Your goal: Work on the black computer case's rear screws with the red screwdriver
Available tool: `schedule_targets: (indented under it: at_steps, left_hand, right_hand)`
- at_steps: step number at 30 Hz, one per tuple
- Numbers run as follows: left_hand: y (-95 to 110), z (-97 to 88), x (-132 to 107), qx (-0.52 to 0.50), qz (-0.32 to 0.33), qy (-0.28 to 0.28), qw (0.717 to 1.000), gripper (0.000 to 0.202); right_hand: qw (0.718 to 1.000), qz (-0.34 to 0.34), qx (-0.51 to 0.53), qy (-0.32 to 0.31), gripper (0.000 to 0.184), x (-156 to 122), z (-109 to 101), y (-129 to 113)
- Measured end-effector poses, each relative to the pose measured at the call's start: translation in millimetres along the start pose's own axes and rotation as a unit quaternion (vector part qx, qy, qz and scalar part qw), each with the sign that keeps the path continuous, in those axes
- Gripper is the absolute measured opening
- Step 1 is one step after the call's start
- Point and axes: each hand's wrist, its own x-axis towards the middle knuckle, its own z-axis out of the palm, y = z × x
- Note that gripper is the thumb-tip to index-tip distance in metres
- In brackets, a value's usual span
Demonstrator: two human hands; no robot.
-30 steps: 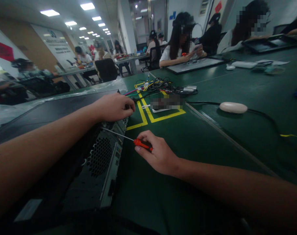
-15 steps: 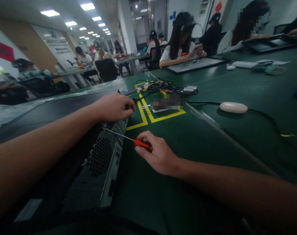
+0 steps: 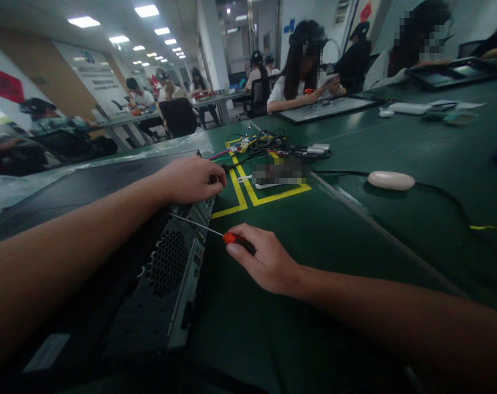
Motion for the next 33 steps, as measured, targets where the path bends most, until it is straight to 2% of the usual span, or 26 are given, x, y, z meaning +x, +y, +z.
schedule_targets:
  at_steps: [5,10,17,33]
  left_hand:
    - [1.1,-1.4,0.0,-0.003,-0.012,-0.012,1.0,0.041]
    - [2.3,-1.9,-0.2,-0.009,-0.014,-0.013,1.0,0.042]
    - [1.8,-1.0,-0.1,-0.003,-0.003,-0.003,1.0,0.041]
    - [1.3,-0.7,-0.2,0.0,-0.007,-0.006,1.0,0.04]
  right_hand:
    - [1.0,0.002,0.006,0.004,0.017,-0.9,-0.7,-0.4]
    - [1.0,0.02,0.006,0.005,0.024,-1.8,-0.7,-0.6]
    - [1.0,0.024,0.014,0.005,0.017,-1.0,0.3,0.0]
    - [1.0,0.024,0.02,0.003,0.015,-2.0,0.1,-0.3]
